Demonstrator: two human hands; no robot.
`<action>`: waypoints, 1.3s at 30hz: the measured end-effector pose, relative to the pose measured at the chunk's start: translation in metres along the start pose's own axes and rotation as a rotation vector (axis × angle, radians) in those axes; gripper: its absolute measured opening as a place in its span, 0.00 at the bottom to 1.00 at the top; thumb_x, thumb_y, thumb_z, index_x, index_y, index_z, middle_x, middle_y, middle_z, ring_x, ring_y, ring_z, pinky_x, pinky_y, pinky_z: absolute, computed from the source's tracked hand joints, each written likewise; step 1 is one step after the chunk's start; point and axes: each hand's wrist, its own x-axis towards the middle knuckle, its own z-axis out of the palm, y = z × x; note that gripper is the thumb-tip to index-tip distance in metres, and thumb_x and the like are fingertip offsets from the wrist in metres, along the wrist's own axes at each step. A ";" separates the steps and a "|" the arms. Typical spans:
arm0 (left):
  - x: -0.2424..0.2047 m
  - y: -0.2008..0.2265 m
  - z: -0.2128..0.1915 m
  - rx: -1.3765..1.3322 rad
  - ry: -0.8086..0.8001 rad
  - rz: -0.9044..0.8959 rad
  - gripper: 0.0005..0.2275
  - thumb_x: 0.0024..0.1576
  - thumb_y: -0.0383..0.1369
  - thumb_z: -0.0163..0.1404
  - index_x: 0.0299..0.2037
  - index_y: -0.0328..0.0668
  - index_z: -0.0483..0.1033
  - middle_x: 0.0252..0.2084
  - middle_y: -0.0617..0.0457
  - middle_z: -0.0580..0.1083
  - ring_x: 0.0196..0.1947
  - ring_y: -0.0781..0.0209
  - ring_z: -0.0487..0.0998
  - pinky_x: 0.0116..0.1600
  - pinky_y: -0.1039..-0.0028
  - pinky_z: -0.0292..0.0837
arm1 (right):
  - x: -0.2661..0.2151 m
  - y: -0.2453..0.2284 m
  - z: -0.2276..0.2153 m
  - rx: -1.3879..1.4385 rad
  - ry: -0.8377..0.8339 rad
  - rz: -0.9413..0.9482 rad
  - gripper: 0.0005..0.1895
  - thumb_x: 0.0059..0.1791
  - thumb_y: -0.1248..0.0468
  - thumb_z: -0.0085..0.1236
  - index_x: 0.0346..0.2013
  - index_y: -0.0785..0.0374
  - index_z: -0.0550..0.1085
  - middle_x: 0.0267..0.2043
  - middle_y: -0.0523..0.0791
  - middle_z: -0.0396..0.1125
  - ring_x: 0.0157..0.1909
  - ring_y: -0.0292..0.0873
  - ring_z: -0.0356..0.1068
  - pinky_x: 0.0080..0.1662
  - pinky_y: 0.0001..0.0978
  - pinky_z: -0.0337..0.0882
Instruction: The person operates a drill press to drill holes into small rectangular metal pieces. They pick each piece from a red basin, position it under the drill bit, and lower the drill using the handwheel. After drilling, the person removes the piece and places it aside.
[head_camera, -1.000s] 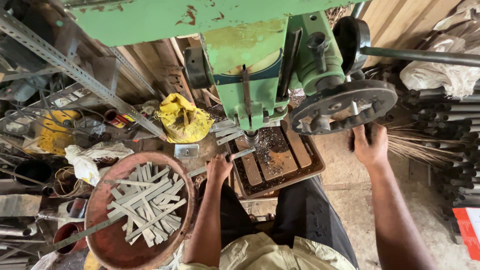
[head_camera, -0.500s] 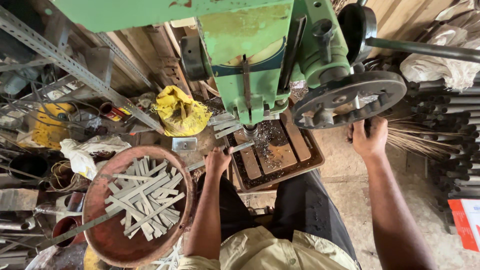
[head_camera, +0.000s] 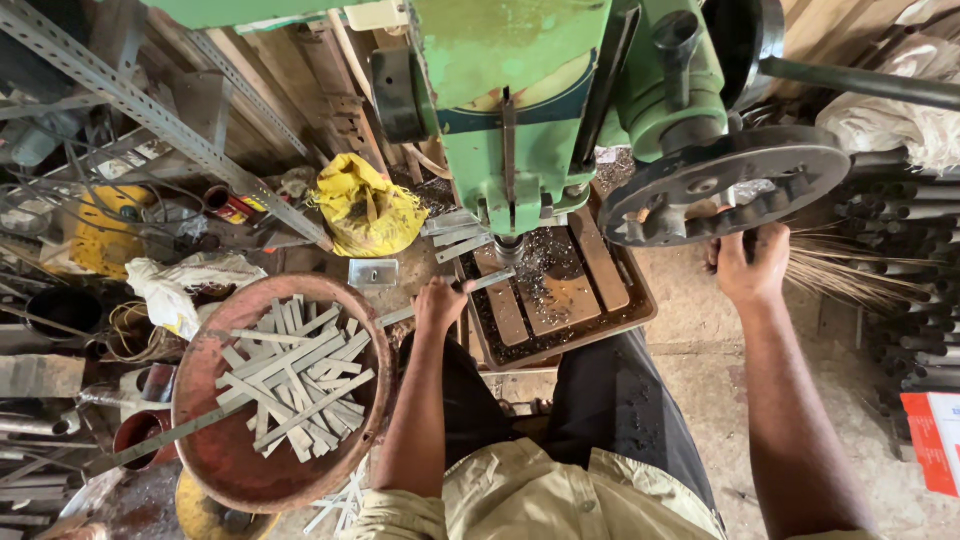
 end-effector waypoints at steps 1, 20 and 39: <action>0.002 0.000 0.001 0.012 -0.013 -0.012 0.37 0.57 0.66 0.47 0.56 0.34 0.71 0.49 0.43 0.76 0.51 0.49 0.76 0.56 0.58 0.72 | 0.001 -0.005 0.001 0.013 -0.006 -0.016 0.10 0.63 0.67 0.54 0.41 0.69 0.67 0.29 0.44 0.66 0.25 0.34 0.64 0.28 0.28 0.63; 0.003 0.006 -0.004 0.030 -0.106 -0.063 0.35 0.57 0.66 0.45 0.52 0.35 0.70 0.35 0.53 0.73 0.32 0.61 0.74 0.37 0.68 0.71 | 0.010 -0.031 0.004 0.150 -0.098 0.024 0.11 0.63 0.64 0.49 0.40 0.68 0.67 0.28 0.42 0.64 0.24 0.33 0.63 0.27 0.27 0.62; 0.020 -0.002 0.014 0.038 -0.107 -0.037 0.22 0.60 0.53 0.50 0.45 0.39 0.78 0.36 0.52 0.76 0.34 0.59 0.75 0.44 0.65 0.76 | -0.003 0.021 0.000 0.117 0.000 0.065 0.10 0.63 0.66 0.56 0.51 0.68 0.66 0.38 0.43 0.68 0.27 0.33 0.63 0.30 0.30 0.62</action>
